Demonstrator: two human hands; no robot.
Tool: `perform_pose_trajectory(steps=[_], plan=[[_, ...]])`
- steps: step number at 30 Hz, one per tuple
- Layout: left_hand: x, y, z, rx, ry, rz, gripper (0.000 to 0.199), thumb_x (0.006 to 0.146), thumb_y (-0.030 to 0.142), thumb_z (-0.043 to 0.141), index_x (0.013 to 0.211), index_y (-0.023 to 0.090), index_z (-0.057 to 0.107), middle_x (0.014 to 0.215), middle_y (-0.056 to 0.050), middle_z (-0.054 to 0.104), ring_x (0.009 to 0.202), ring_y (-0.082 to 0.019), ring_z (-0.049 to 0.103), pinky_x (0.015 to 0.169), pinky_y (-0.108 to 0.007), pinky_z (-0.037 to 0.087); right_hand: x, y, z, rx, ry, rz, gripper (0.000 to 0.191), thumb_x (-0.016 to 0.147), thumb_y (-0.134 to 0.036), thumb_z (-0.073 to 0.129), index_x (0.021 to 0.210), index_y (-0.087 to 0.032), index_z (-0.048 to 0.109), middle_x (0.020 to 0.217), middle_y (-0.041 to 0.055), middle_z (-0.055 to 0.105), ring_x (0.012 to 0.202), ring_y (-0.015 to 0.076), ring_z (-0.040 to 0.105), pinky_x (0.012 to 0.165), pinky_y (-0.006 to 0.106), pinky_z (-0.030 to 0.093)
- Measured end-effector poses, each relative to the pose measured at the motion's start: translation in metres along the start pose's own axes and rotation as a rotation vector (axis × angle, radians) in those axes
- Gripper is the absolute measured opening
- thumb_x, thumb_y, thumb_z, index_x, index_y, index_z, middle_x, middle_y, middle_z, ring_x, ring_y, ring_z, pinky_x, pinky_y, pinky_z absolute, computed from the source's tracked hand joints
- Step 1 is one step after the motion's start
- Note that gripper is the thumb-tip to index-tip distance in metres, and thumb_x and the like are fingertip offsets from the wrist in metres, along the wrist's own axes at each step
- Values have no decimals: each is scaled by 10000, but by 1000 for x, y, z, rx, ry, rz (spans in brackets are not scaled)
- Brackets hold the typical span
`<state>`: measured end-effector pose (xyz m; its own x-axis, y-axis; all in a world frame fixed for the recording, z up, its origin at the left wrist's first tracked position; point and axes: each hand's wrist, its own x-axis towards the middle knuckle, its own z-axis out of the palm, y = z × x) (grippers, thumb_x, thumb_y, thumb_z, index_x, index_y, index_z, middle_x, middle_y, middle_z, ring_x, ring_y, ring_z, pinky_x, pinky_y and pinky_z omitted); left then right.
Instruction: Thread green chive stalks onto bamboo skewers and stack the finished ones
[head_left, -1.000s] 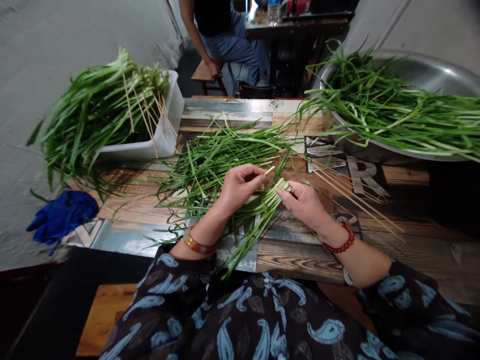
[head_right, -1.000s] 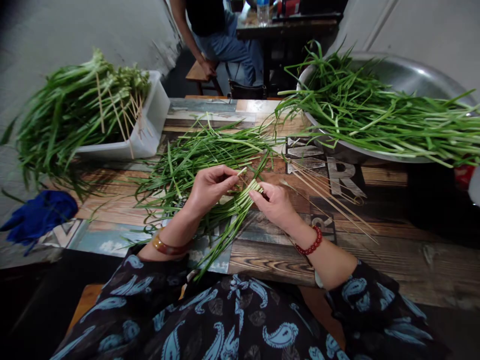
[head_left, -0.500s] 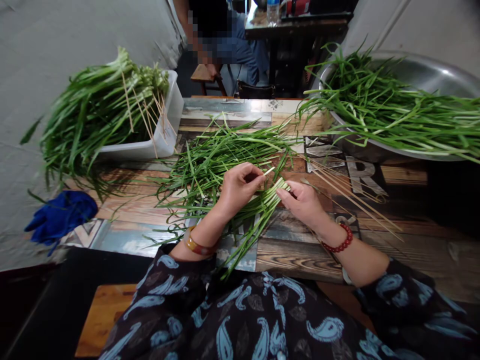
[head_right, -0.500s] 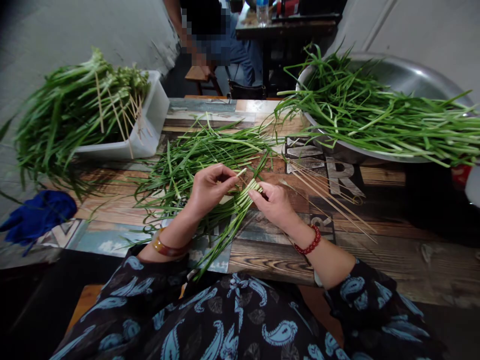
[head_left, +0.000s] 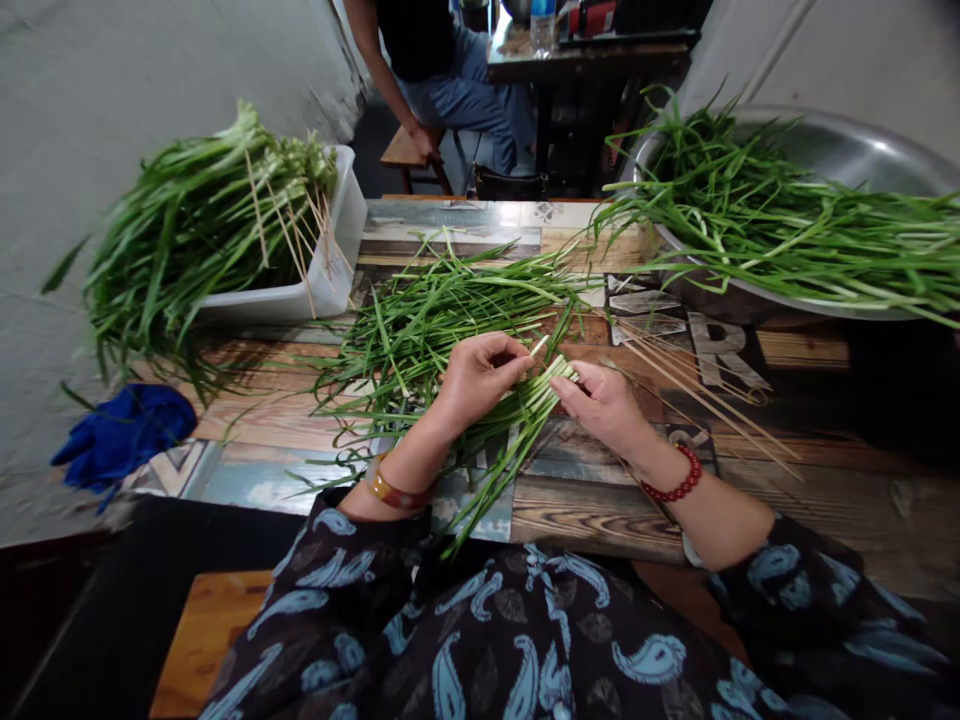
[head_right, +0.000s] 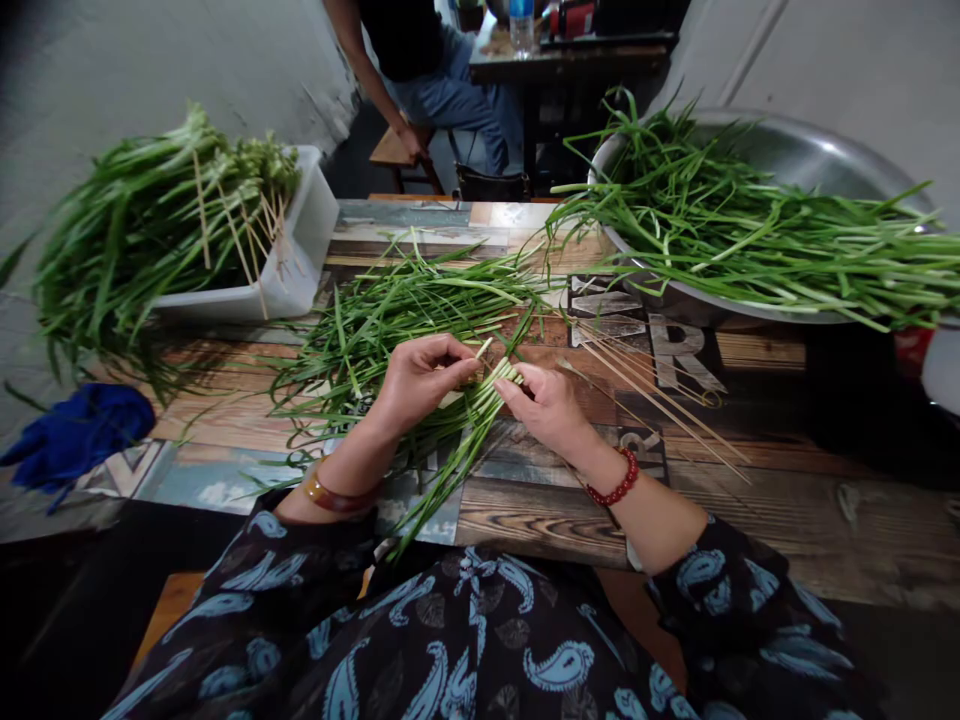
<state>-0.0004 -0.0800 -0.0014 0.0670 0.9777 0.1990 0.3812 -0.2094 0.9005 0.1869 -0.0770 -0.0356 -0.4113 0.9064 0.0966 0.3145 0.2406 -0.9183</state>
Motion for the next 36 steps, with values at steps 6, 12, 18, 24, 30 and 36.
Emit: perform_pose_trajectory(steps=[6, 12, 18, 24, 30, 36], plan=[[0, 4, -1, 19, -161, 0, 166, 790, 254, 651, 702, 122, 702, 695, -30, 675, 658, -121, 576, 638, -226, 429, 4, -3, 0, -27, 29, -43, 323, 888, -371, 515, 617, -202, 462, 523, -44, 459, 490, 93, 387, 508, 233, 299], [2, 4, -4, -13, -301, 12, 283, 871, 345, 565, 825, 112, 718, 851, -64, 703, 807, -160, 618, 758, -257, 458, 5, -4, 0, -17, 25, -17, 331, 882, -385, 522, 610, -201, 482, 512, -31, 487, 482, 96, 421, 484, 230, 310], [1, -2, -2, -95, -287, -81, 256, 836, 327, 588, 786, 107, 710, 791, -46, 697, 721, -140, 590, 693, -241, 443, -2, -4, 3, 220, -36, 141, 247, 828, -417, 616, 775, -183, 557, 544, -52, 519, 393, 69, 402, 383, 208, 305], [2, -1, -6, -172, -127, -153, 216, 821, 324, 612, 774, 118, 655, 709, -6, 622, 634, -97, 515, 621, -211, 399, -11, -6, -1, 263, -53, 172, 249, 867, -412, 595, 936, -173, 607, 571, -55, 532, 408, 72, 429, 384, 198, 340], [2, 2, -7, -322, -390, -144, 319, 779, 413, 702, 886, 115, 666, 847, -51, 666, 811, -160, 600, 752, -251, 458, -9, -9, -11, -161, 42, -132, 159, 908, -285, 558, 862, -184, 671, 582, -20, 608, 507, 111, 532, 528, 233, 408], [1, 1, -10, -272, -481, -231, 427, 786, 511, 680, 726, 89, 700, 667, -37, 646, 609, -122, 535, 586, -226, 408, -8, -11, -16, -268, 29, -324, 199, 932, -242, 535, 799, -192, 673, 776, 27, 725, 678, 140, 637, 661, 246, 456]])
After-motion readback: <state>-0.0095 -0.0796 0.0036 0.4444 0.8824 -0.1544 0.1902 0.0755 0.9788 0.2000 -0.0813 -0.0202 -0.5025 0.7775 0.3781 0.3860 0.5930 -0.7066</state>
